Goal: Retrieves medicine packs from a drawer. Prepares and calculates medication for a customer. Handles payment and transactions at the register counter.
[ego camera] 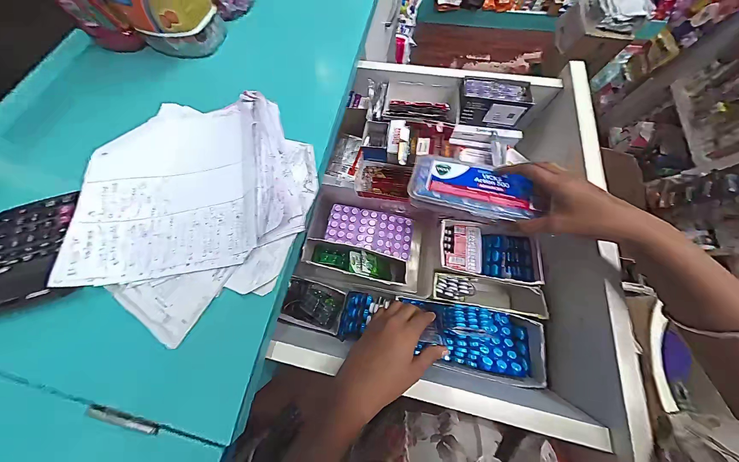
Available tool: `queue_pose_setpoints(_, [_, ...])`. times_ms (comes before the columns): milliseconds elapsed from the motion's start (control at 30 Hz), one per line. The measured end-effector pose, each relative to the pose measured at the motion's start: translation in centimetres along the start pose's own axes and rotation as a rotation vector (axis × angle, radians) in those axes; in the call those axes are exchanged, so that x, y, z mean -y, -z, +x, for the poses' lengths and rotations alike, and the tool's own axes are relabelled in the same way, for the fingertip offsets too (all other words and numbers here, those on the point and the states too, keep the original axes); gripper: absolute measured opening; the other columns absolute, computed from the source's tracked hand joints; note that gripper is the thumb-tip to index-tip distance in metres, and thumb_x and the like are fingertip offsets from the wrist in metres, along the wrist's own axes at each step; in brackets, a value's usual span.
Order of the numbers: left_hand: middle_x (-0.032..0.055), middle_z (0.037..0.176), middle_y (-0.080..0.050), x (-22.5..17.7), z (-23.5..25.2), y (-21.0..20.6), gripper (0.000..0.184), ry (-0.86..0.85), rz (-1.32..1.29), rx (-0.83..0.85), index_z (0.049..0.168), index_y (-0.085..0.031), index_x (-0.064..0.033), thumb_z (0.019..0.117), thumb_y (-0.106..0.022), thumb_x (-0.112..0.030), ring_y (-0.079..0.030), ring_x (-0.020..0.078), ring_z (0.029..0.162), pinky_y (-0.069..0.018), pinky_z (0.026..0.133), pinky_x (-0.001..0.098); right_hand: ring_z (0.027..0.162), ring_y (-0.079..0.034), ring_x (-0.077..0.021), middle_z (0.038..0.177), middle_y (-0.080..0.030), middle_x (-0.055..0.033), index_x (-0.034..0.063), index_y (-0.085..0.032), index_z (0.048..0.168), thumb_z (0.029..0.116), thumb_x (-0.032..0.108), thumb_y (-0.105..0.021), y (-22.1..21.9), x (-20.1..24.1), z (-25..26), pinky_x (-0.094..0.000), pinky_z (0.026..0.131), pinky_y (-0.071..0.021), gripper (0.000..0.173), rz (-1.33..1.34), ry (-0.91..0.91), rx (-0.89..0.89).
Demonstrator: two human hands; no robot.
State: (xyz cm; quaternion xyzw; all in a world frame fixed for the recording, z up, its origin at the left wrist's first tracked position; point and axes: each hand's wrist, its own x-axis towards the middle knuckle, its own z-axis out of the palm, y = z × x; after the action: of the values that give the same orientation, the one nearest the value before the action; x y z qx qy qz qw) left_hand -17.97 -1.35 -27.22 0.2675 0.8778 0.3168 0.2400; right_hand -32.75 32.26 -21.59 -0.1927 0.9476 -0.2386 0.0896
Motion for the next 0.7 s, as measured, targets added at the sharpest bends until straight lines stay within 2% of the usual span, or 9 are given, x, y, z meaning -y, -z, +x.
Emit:
queue_pose_setpoints(67, [0.0115, 0.124, -0.069, -0.1, 0.0, 0.2, 0.049, 0.009, -0.018, 0.016, 0.131, -0.067, -0.0079, 0.0997, -0.061, -0.046, -0.062, 0.0306, 0.122, -0.0487, 0.103, 0.0519, 0.131, -0.05, -0.0453, 0.141, -0.057, -0.0168, 0.0171, -0.052, 0.147, 0.068, 0.025, -0.092, -1.1, -0.9, 0.2, -0.0713, 0.103, -0.0371, 0.089, -0.042, 0.037, 0.031])
queue_pose_setpoints(200, [0.012, 0.122, -0.07, -0.2, 0.0, 0.3, 0.049, -0.011, -0.047, -0.004, 0.131, -0.067, -0.0068, 0.1001, -0.061, -0.044, -0.063, 0.0307, 0.12, -0.0495, 0.102, 0.0509, 0.141, -0.04, -0.0522, 0.152, -0.046, -0.0239, 0.0162, -0.048, 0.152, 0.0709, 0.035, -0.092, -2.3, -1.7, 0.5, -0.0805, 0.108, -0.0241, 0.094, -0.177, 0.061, 0.05])
queue_pose_setpoints(267, [0.011, 0.121, -0.071, -0.1, -0.2, 0.2, 0.048, -0.029, -0.034, -0.047, 0.13, -0.068, -0.0069, 0.1009, -0.06, -0.044, -0.064, 0.0292, 0.118, -0.0502, 0.101, 0.0493, 0.142, -0.038, -0.053, 0.155, -0.042, -0.0261, 0.0159, -0.048, 0.153, 0.0717, 0.038, -0.093, -2.0, -0.7, 0.1, -0.0797, 0.109, -0.0245, 0.095, -0.183, 0.015, 0.071])
queue_pose_setpoints(400, [0.0065, 0.123, -0.072, 0.3, -0.7, 0.1, 0.037, -0.025, -0.034, -0.389, 0.118, -0.076, -0.0106, 0.0989, -0.062, -0.039, -0.066, 0.025, 0.117, -0.0522, 0.098, 0.0499, 0.137, -0.042, -0.0563, 0.153, -0.043, -0.0297, 0.0081, -0.056, 0.144, 0.0788, 0.038, -0.086, -2.0, 1.8, -2.2, -0.0738, 0.105, -0.0362, 0.078, -0.168, 0.035, -0.044])
queue_pose_setpoints(433, [0.0076, 0.126, -0.07, 0.8, -0.8, 0.5, 0.036, 0.012, -0.026, -0.482, 0.117, -0.076, -0.0111, 0.0989, -0.062, -0.039, -0.065, 0.0259, 0.119, -0.0514, 0.099, 0.0505, 0.138, -0.041, -0.0563, 0.152, -0.044, -0.0295, 0.0088, -0.058, 0.143, 0.0806, 0.039, -0.083, -2.2, 2.4, -3.2, -0.0736, 0.105, -0.0363, 0.074, -0.159, 0.029, -0.088])
queue_pose_setpoints(500, [0.0132, 0.137, -0.065, 2.3, -0.9, 1.7, 0.039, 0.111, 0.092, -0.589, 0.121, -0.075, -0.0107, 0.099, -0.061, -0.04, -0.06, 0.0339, 0.128, -0.048, 0.102, 0.0572, 0.142, -0.034, -0.0581, 0.154, -0.041, -0.0303, 0.0111, -0.058, 0.144, 0.0852, 0.046, -0.074, -2.9, 3.2, -5.9, -0.078, 0.108, -0.029, 0.07, -0.156, -0.021, -0.176])
queue_pose_setpoints(567, [0.0186, 0.151, -0.052, 3.9, -1.1, 3.0, 0.052, 0.235, 0.247, -0.518, 0.135, -0.066, -0.0101, 0.0999, -0.057, -0.047, -0.046, 0.0429, 0.141, -0.0389, 0.108, 0.0661, 0.145, -0.026, -0.0615, 0.157, -0.036, -0.032, 0.0118, -0.057, 0.145, 0.0894, 0.057, -0.063, -4.0, 3.1, -8.9, -0.0834, 0.108, -0.0196, 0.071, -0.211, -0.098, -0.253])
queue_pose_setpoints(633, [0.0237, 0.158, -0.041, 4.8, -1.3, 3.5, 0.066, 0.343, 0.361, -0.347, 0.147, -0.054, -0.0075, 0.0982, -0.058, -0.051, -0.034, 0.0501, 0.147, -0.0284, 0.113, 0.0718, 0.147, -0.018, -0.0634, 0.161, -0.029, -0.0326, 0.0122, -0.054, 0.148, 0.0929, 0.06, -0.053, -5.3, 2.6, -11.6, -0.0853, 0.108, -0.0138, 0.072, -0.247, -0.207, -0.29])
queue_pose_setpoints(700, [0.0287, 0.157, -0.039, 4.6, -1.0, 3.2, 0.066, 0.405, 0.359, -0.221, 0.15, -0.05, -0.0035, 0.0986, -0.062, -0.044, -0.03, 0.0539, 0.147, -0.0261, 0.116, 0.0702, 0.148, -0.016, -0.0626, 0.164, -0.022, -0.0329, 0.0082, -0.052, 0.149, 0.0975, 0.045, -0.048, -6.1, 2.4, -13.4, -0.081, 0.112, -0.0171, 0.064, -0.179, -0.299, -0.331])
